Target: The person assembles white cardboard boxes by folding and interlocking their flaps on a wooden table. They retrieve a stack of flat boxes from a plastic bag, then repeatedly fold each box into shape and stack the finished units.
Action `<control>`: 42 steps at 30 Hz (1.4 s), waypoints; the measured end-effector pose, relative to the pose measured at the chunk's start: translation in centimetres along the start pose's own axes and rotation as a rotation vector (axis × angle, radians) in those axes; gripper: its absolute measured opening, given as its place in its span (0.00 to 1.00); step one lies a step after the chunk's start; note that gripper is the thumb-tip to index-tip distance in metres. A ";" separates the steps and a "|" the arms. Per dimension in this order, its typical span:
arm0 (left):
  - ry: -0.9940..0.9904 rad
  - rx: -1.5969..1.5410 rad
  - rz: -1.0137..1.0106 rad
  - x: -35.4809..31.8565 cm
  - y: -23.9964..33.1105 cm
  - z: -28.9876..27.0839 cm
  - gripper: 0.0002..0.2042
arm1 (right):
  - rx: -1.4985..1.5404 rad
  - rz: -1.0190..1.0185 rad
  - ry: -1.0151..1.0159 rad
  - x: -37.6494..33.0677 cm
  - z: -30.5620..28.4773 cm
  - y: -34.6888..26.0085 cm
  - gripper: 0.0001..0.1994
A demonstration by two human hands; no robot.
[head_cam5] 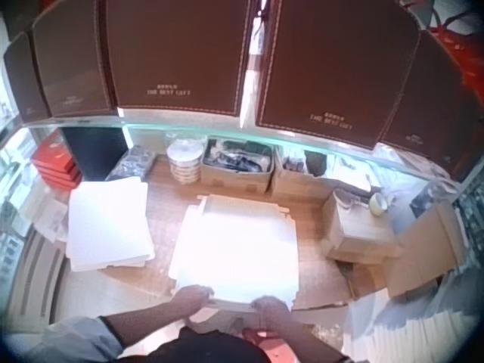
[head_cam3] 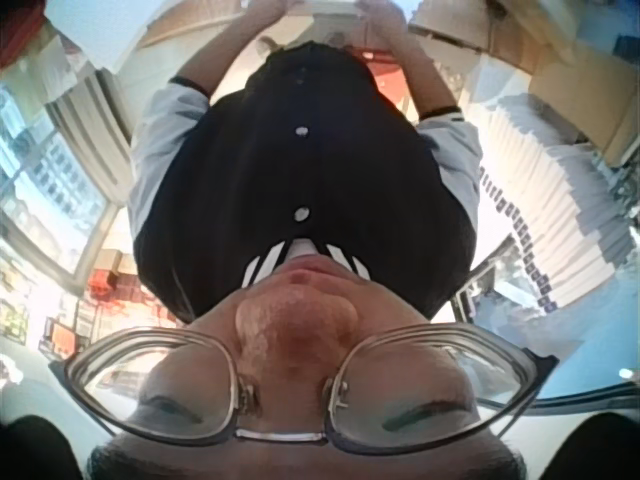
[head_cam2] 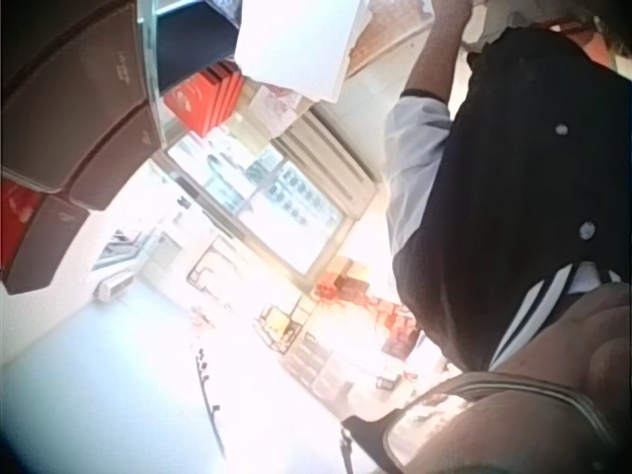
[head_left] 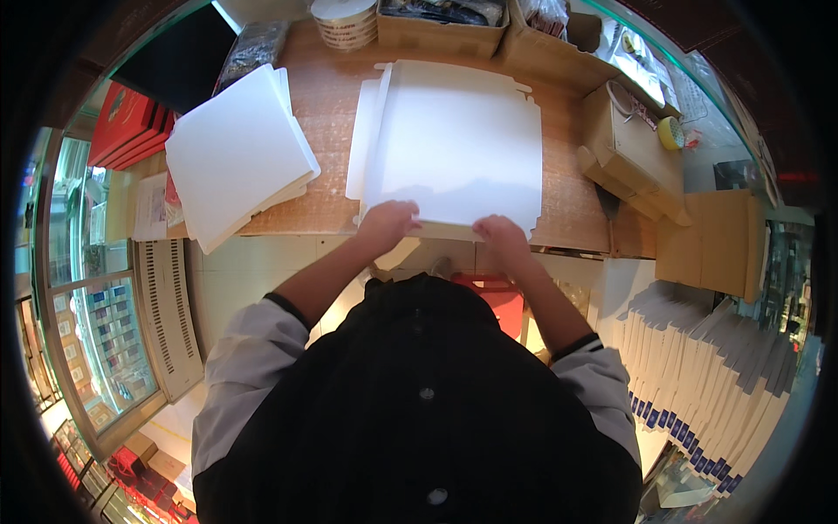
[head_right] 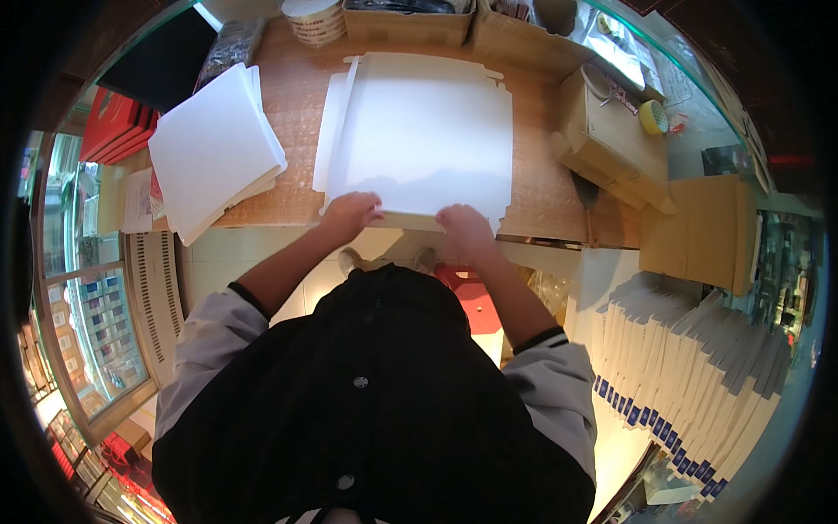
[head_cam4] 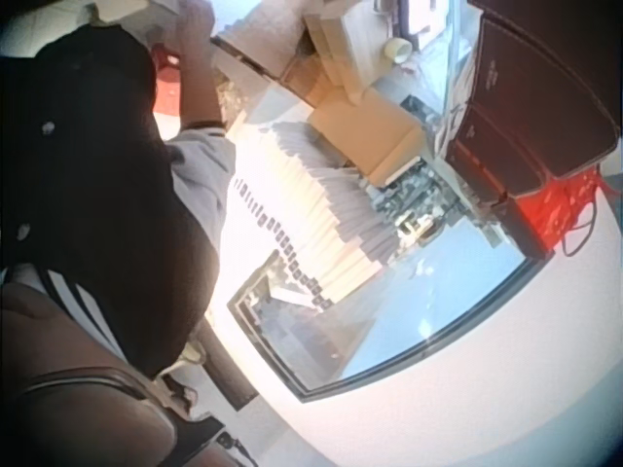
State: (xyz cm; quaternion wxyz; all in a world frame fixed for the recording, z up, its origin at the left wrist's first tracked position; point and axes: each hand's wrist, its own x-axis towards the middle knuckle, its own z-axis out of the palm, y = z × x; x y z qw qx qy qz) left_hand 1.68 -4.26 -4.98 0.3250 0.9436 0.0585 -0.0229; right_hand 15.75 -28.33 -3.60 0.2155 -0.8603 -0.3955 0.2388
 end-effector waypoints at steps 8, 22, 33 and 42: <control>0.232 0.409 0.470 -0.4 0.2 0.4 0.07 | -0.259 -0.310 0.265 2.3 -0.2 -0.3 0.10; 0.165 0.405 0.393 1.3 -0.3 -0.4 0.06 | -0.176 -0.412 0.297 3.4 2.2 -2.3 0.04; -0.050 0.369 -0.013 4.0 -2.2 -3.1 0.17 | -0.339 0.201 -0.038 5.7 -3.9 0.1 0.22; 0.044 0.502 0.036 6.5 -0.2 -3.7 0.12 | -0.209 0.155 -0.006 5.2 -2.6 -3.3 0.11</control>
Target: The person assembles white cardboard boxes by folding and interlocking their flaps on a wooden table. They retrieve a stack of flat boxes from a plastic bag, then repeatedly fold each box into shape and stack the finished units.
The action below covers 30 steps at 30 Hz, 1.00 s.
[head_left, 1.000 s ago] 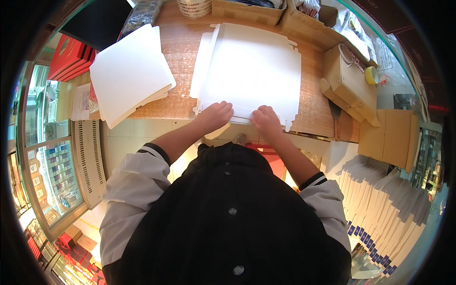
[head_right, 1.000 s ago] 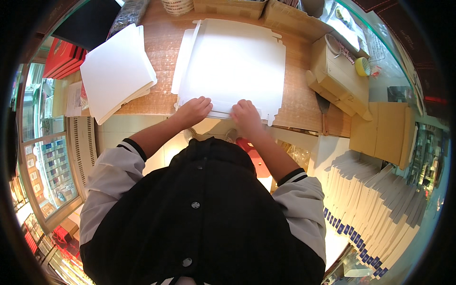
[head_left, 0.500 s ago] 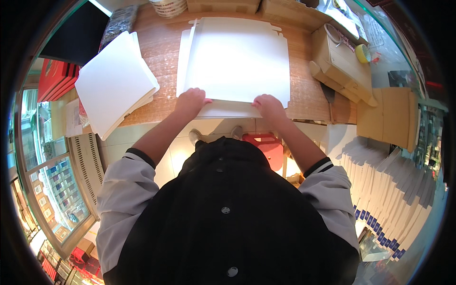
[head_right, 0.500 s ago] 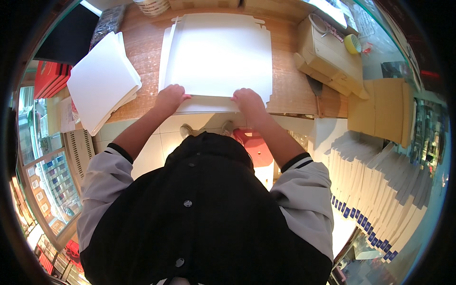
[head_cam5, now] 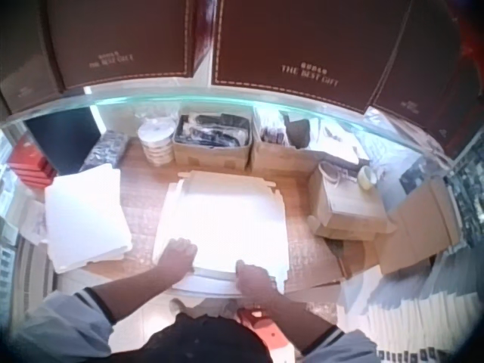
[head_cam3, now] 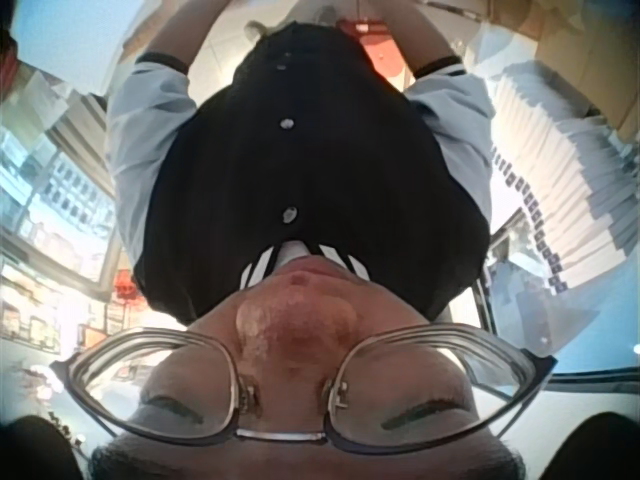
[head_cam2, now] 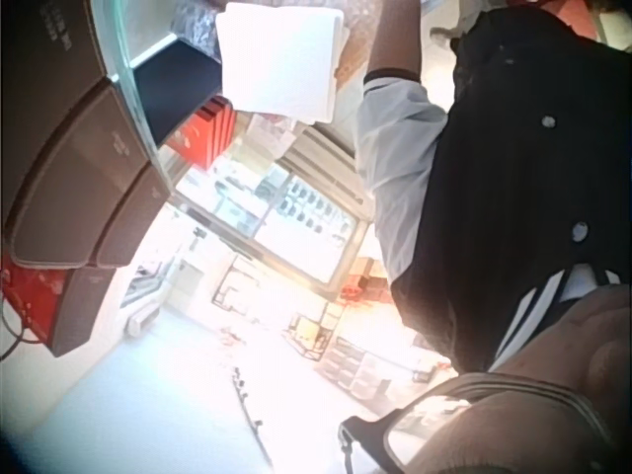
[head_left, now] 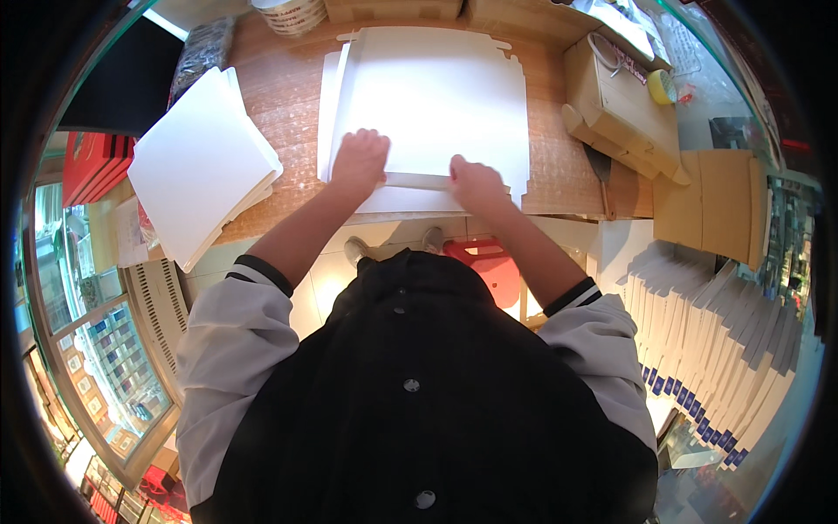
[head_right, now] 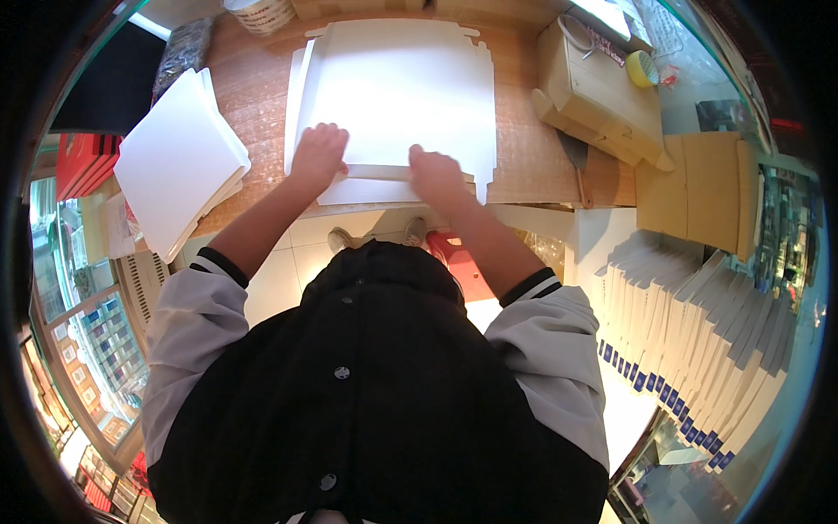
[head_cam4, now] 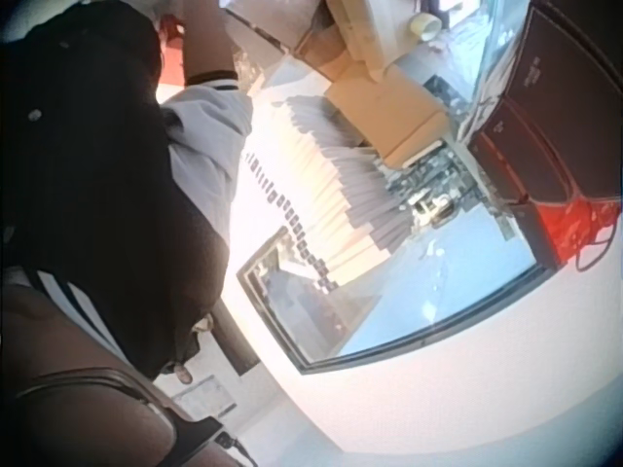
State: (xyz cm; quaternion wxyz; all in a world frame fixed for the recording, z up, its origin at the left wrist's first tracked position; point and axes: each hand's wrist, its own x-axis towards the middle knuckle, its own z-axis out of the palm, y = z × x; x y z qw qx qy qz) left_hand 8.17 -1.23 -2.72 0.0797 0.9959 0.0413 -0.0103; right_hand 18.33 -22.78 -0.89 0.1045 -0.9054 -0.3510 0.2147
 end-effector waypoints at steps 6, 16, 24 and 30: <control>-0.165 -0.433 -0.050 -0.9 2.8 0.2 0.07 | 0.029 -0.065 0.230 1.6 5.1 -4.1 0.14; 0.222 -0.346 -0.259 -2.2 1.6 3.8 0.12 | -0.007 -0.023 0.623 -0.8 5.3 5.4 0.13; 0.412 -0.205 0.229 -1.6 5.0 2.8 0.19 | 0.742 0.274 0.409 -2.1 0.7 9.1 0.15; 0.262 -0.363 0.436 -1.9 4.5 -3.7 0.09 | 1.194 0.528 0.441 -2.6 -4.5 15.1 0.21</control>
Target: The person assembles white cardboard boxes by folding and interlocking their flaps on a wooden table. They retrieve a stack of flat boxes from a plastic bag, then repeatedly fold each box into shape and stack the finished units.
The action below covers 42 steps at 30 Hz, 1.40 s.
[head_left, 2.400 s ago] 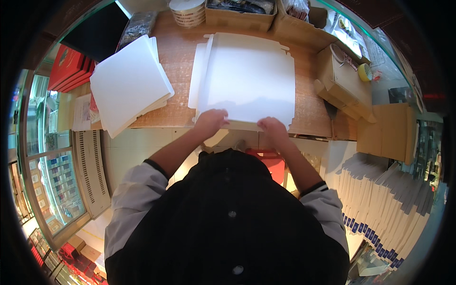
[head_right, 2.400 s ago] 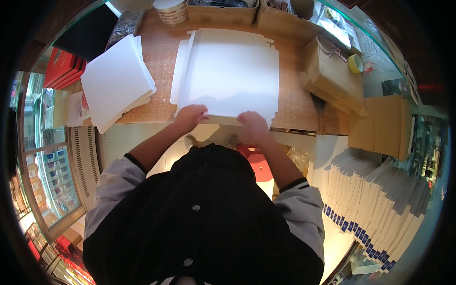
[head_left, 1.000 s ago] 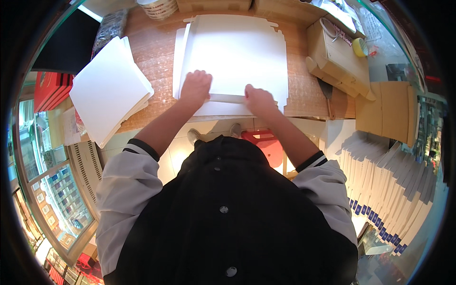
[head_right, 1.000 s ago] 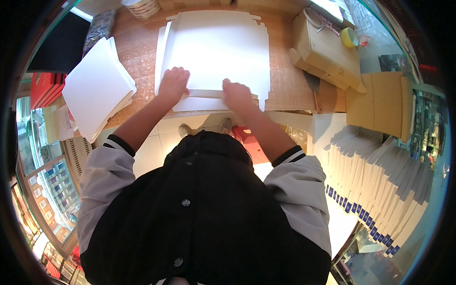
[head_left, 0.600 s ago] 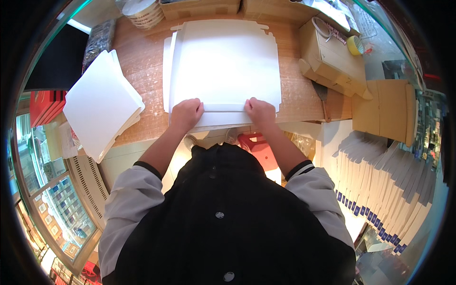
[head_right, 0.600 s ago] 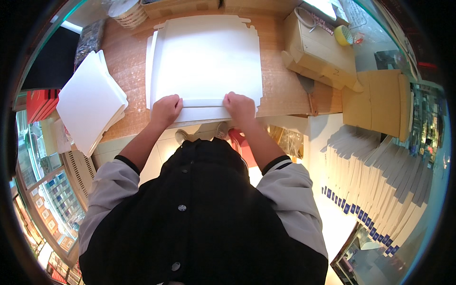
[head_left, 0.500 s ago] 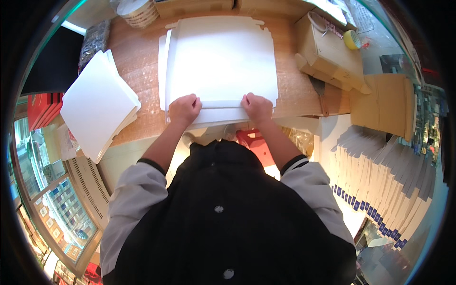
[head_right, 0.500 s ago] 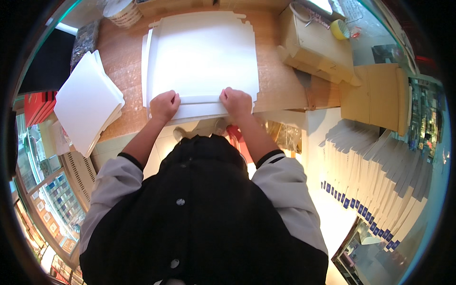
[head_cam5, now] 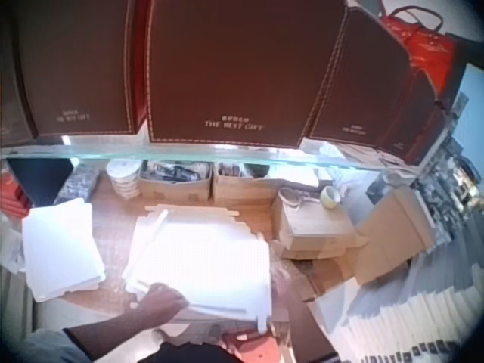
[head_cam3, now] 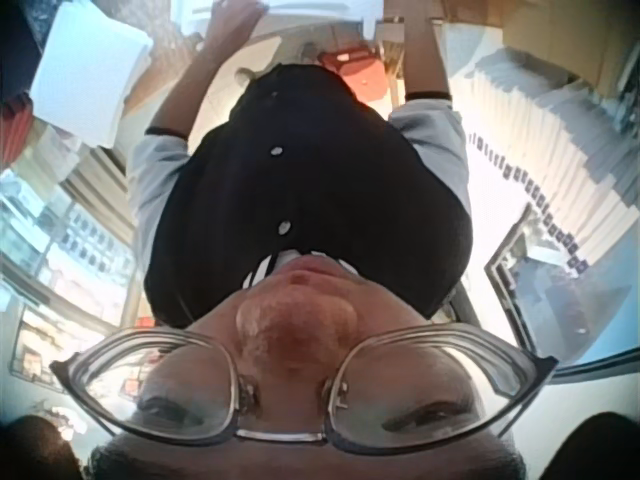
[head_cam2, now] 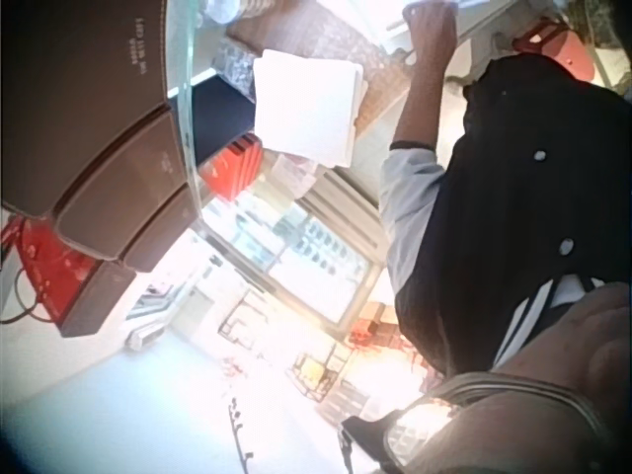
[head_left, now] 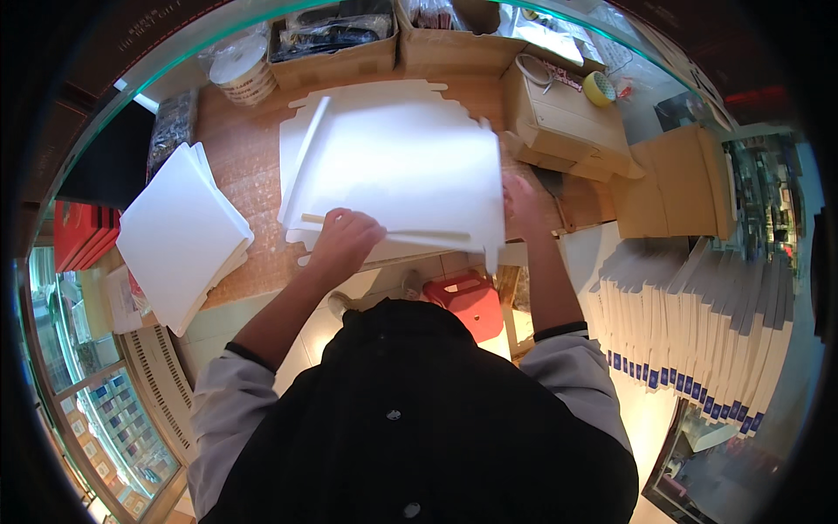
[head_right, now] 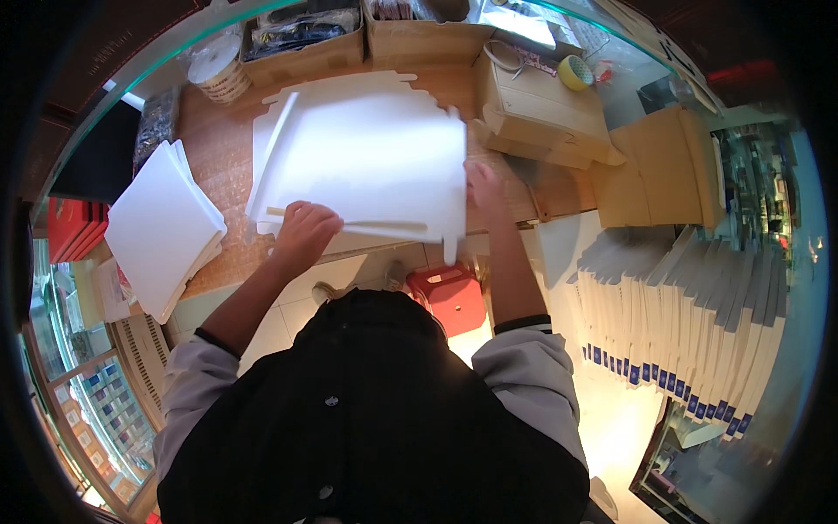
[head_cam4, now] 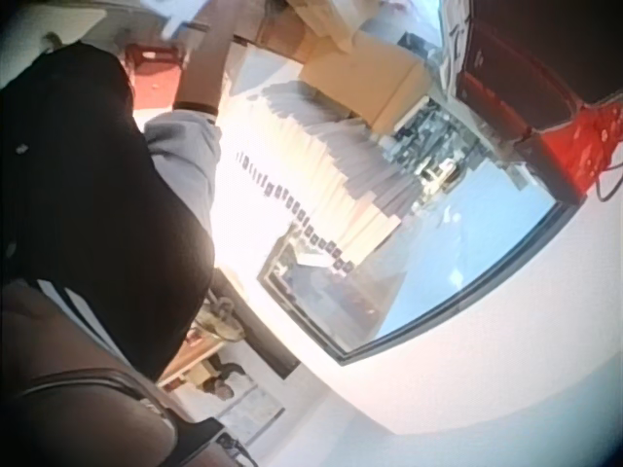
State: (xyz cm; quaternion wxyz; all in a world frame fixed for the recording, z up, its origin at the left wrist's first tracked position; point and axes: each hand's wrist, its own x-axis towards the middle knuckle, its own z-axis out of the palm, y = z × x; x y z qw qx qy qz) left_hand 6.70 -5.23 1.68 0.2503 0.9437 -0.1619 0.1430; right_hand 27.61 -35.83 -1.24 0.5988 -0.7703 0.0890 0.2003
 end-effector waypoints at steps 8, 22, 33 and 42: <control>0.439 0.186 -0.270 -2.2 -0.6 -4.1 0.17 | 0.555 0.075 -0.319 -7.3 0.2 -1.8 0.19; -0.097 0.134 -0.106 -7.2 5.2 1.8 0.26 | 0.812 0.293 -0.158 -17.3 9.8 7.8 0.10; 0.079 0.162 -0.096 -7.6 2.6 2.1 0.17 | -0.837 -0.761 -0.232 -17.1 9.1 2.5 0.18; -0.001 0.274 -0.282 -9.1 4.2 5.3 0.29 | -0.845 -1.111 -0.232 -11.1 9.9 0.1 0.16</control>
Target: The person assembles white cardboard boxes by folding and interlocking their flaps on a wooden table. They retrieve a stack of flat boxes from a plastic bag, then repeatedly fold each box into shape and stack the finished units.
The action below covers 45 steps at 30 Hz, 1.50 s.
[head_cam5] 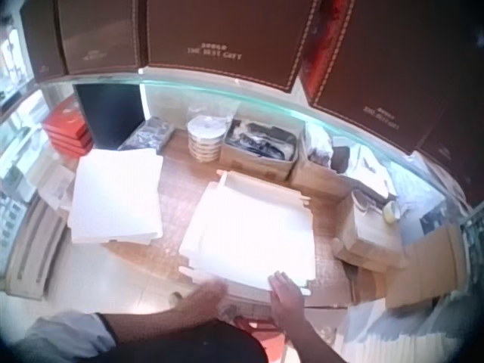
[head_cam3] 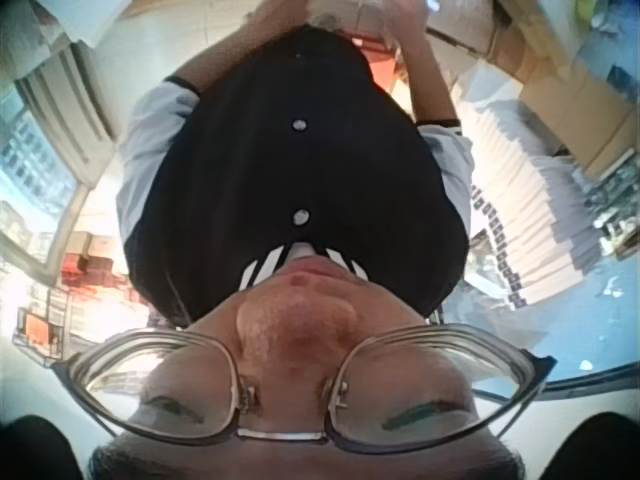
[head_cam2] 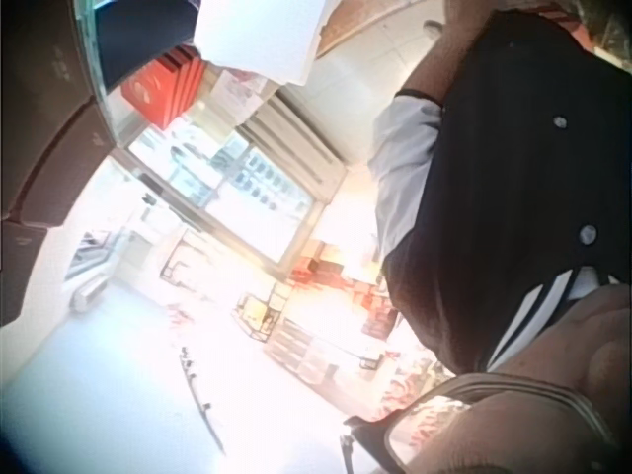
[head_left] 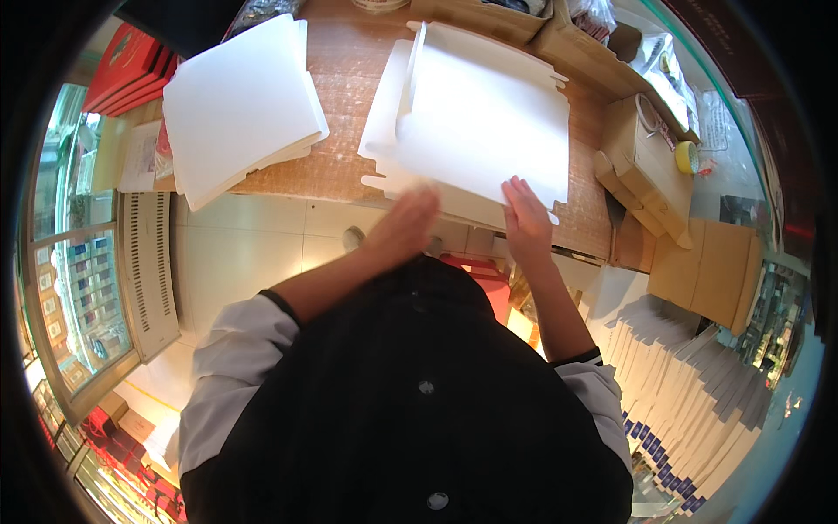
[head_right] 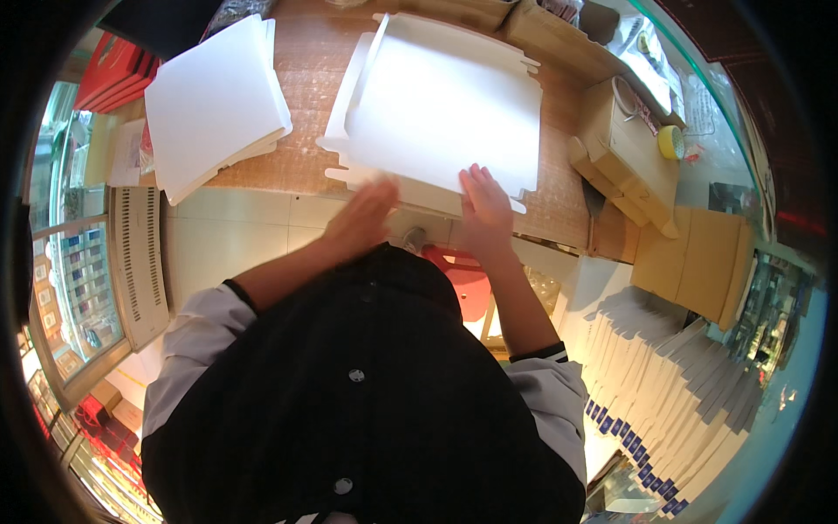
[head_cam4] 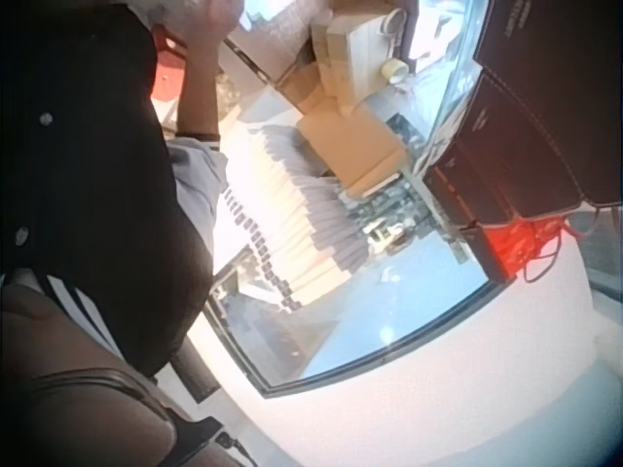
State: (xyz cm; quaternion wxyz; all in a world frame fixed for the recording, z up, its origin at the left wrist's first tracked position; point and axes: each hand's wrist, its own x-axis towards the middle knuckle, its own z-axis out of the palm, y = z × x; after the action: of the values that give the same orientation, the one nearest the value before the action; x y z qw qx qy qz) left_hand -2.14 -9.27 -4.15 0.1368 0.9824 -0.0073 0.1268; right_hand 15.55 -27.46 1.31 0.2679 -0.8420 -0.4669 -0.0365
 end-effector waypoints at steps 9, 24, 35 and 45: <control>0.043 -0.102 0.124 -0.9 -3.5 -1.2 0.13 | 0.075 -0.064 0.088 1.9 -3.6 -0.7 0.13; 0.437 -0.159 0.208 8.4 -4.2 -12.8 0.08 | -0.093 0.048 0.065 7.9 -11.1 -2.1 0.11; 0.446 -0.212 0.117 11.0 -4.7 -17.4 0.06 | -0.103 0.020 0.066 10.4 -13.0 -3.6 0.10; 0.430 -0.174 0.242 7.0 -3.3 -13.0 0.05 | -0.159 -0.188 -0.005 7.3 -9.4 -0.9 0.12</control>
State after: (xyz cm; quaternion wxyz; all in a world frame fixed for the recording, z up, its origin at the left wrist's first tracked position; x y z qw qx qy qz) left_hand 1.54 -2.42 8.83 0.2032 0.9095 -0.1064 0.3468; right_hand 20.70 -26.08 11.99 0.1945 -0.8131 -0.5402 -0.0962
